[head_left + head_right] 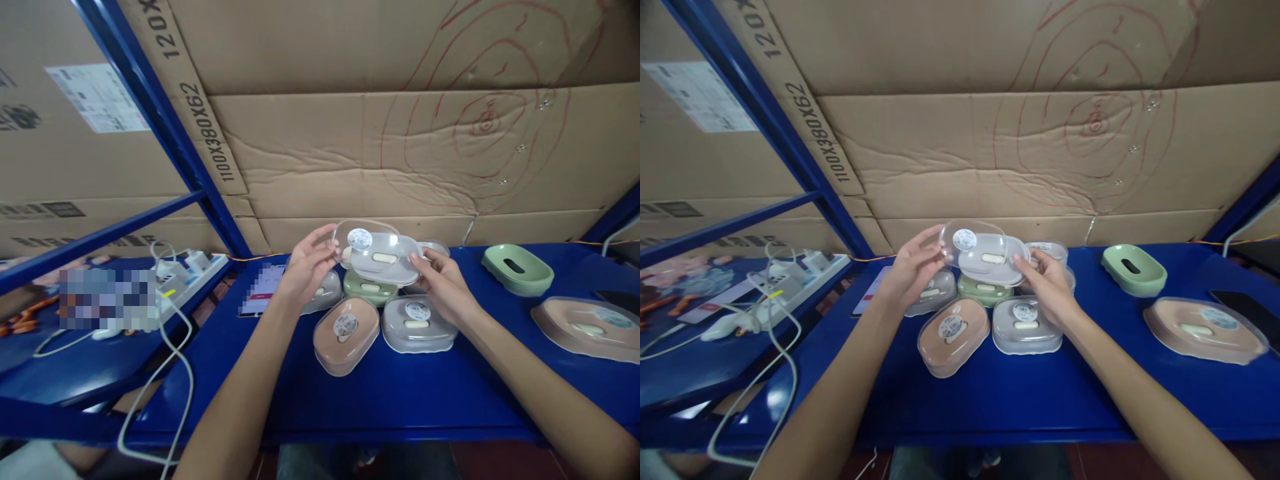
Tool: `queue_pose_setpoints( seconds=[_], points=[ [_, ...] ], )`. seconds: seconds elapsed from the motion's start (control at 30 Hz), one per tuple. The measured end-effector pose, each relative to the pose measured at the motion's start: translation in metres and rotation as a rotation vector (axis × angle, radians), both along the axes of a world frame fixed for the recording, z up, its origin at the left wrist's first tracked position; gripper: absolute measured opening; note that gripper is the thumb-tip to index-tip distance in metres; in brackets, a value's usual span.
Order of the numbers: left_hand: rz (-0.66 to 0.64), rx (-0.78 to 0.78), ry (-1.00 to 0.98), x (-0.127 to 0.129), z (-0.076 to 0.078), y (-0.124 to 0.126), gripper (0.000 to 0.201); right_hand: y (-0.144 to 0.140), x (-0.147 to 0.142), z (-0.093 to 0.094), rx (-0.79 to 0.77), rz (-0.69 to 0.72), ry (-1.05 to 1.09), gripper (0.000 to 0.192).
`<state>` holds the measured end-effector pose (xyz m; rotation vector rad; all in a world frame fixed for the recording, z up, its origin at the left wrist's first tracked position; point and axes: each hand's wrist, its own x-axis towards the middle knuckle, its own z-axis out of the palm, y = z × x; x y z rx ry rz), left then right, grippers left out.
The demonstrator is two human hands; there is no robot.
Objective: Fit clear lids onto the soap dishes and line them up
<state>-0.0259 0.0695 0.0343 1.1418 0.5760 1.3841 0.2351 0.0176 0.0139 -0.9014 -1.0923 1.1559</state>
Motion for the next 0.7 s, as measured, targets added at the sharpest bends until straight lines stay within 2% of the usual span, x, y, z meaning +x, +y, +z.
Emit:
queue_pose_setpoints(
  seconds=[0.1,0.3,0.53,0.6,0.7],
  points=[
    [0.012,0.028,0.072,0.005,-0.004,-0.001,0.043,-0.003,-0.003,-0.001,0.022,0.022,0.0,0.046],
    [0.187,0.126,0.267,0.015,-0.013,0.0,0.036,-0.002,-0.005,-0.006,0.062,0.03,-0.022,0.048],
    [0.303,0.175,0.501,0.026,-0.026,0.001,0.052,-0.005,-0.01,-0.003,0.064,0.015,-0.021,0.047],
    [0.303,0.188,0.523,0.028,-0.029,0.001,0.053,-0.007,-0.012,-0.001,0.041,0.016,-0.026,0.05],
    [0.197,0.181,0.474,0.032,-0.031,-0.002,0.047,-0.008,-0.013,0.003,0.033,0.018,-0.028,0.052]
  ],
)
